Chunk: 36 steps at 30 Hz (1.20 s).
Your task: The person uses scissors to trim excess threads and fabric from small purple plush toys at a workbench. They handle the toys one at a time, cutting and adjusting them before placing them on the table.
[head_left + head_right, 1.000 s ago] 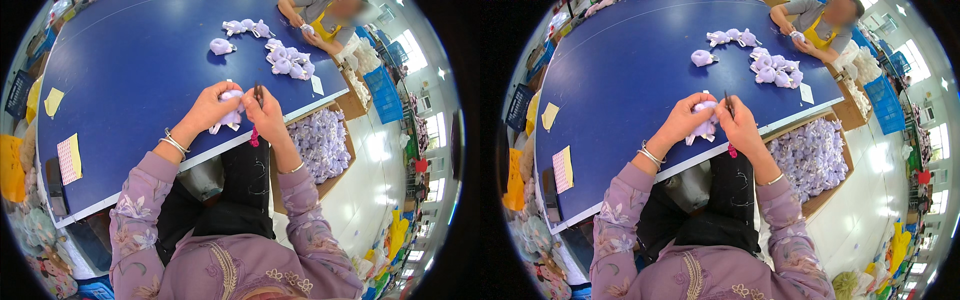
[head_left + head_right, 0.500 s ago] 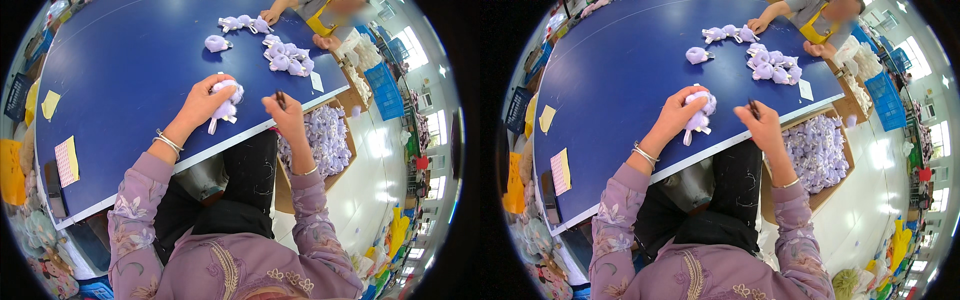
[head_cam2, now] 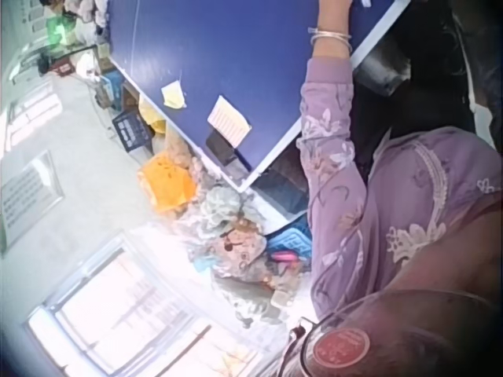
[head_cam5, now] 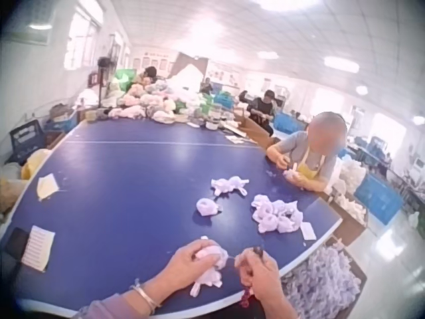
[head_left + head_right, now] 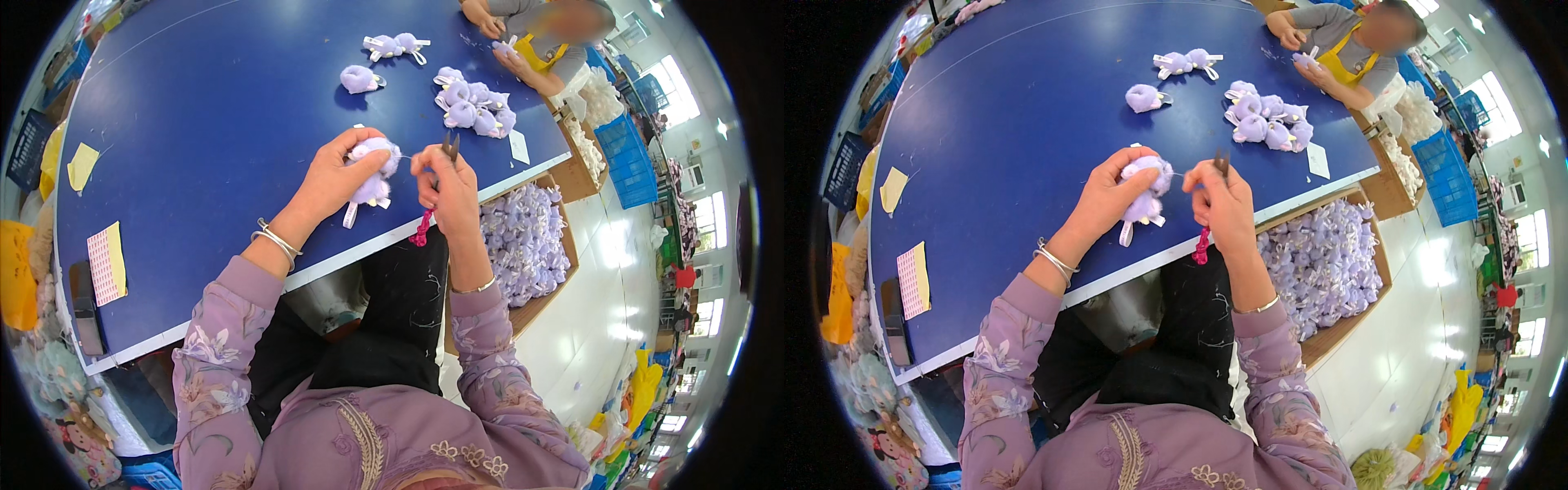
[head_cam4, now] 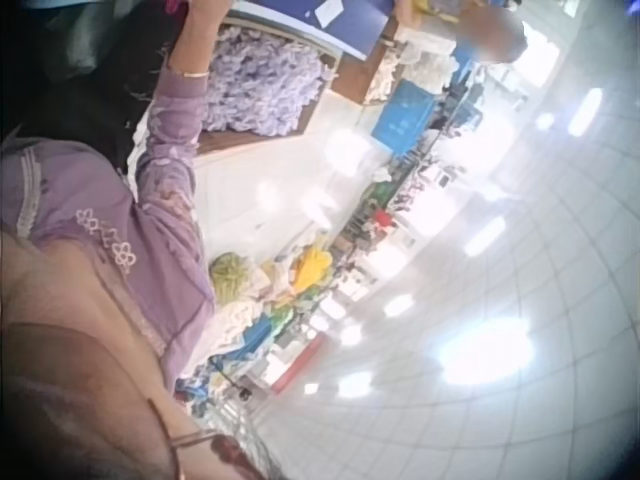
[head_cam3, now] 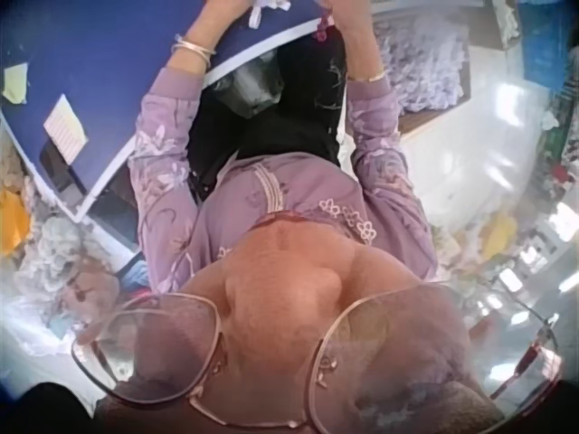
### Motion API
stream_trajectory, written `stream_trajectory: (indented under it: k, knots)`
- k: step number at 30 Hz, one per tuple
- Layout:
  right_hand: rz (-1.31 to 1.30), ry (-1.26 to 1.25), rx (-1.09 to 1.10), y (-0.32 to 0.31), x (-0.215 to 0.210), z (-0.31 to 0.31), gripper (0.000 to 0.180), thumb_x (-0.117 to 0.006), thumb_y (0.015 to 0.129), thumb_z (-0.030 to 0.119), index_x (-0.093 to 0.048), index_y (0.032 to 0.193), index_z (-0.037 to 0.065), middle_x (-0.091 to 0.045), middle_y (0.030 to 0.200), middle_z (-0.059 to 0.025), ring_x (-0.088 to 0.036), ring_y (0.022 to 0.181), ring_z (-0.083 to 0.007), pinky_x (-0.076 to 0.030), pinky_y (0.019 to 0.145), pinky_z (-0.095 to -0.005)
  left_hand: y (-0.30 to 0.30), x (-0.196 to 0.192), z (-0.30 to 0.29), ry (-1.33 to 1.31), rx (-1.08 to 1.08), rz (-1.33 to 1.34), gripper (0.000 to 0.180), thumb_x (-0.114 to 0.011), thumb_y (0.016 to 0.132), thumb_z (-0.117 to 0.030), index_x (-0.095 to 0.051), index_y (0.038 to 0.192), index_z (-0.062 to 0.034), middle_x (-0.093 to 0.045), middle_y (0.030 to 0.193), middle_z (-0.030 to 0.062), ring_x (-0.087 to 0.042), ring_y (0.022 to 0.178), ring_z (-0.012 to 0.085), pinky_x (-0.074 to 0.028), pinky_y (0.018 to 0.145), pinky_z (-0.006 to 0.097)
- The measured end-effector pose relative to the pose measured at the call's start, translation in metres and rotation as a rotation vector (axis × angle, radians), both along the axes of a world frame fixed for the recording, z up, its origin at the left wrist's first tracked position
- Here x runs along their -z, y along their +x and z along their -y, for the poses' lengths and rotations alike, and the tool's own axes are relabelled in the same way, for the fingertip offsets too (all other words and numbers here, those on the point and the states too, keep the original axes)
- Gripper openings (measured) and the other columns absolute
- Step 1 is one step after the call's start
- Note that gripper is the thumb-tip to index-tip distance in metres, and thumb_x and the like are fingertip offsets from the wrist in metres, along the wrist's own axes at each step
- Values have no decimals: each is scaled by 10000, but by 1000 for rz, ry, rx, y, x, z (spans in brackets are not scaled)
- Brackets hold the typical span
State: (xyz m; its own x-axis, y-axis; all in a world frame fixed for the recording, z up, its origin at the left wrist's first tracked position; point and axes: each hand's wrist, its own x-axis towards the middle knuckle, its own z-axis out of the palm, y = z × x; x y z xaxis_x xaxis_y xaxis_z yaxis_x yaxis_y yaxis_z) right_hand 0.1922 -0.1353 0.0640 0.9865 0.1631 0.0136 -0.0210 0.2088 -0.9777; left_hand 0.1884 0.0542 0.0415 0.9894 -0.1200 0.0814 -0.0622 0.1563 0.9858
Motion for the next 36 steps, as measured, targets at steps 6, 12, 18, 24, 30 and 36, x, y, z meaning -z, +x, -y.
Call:
stream_trajectory:
  k: [6,12,18,24,30,36]
  knots:
    - [219,-550,-79,-17,-2,3,350,-523,987,308,-575,848,-9,-552,687,-44,-459,624,-117,-393,565,-288,2,2,0,-80,-11,17,285,-641,919,-177,-606,1169,-44,-636,1043,28,-603,917,85,-511,788,242]
    - [221,-699,-116,-20,-4,-10,355,-532,985,288,-551,847,-38,-514,657,-131,-437,613,-166,-401,578,-342,2,4,0,-83,-23,55,314,-661,898,-195,-606,1161,-33,-641,1054,54,-614,933,106,-521,803,263]
    - [212,-676,-73,-18,-1,-14,364,-519,994,283,-542,827,-39,-492,642,-140,-421,597,-179,-393,570,-353,0,4,-1,-61,-33,75,314,-659,897,-190,-606,1169,-40,-638,1057,46,-609,940,104,-515,818,263]
    - [231,-651,-51,-17,1,-15,376,-503,1007,280,-521,814,-42,-465,636,-139,-410,594,-167,-389,564,-353,-2,1,0,-48,-2,68,295,-649,914,-182,-609,1175,-49,-631,1076,34,-593,961,97,-502,845,262]
    - [106,-330,-14,-17,2,-12,355,-505,1011,287,-519,795,5,-478,653,-25,-421,595,-81,-362,528,-255,-3,0,-1,-52,18,63,282,-639,922,-184,-610,1169,-52,-632,1055,21,-590,946,90,-499,828,250]
    - [354,-346,190,-19,2,-17,110,-630,924,110,-604,944,5,-535,727,29,-453,636,-44,-380,563,-204,1,6,1,-57,37,27,267,-625,938,-201,-604,1155,-47,-640,1003,19,-607,873,75,-508,757,230]
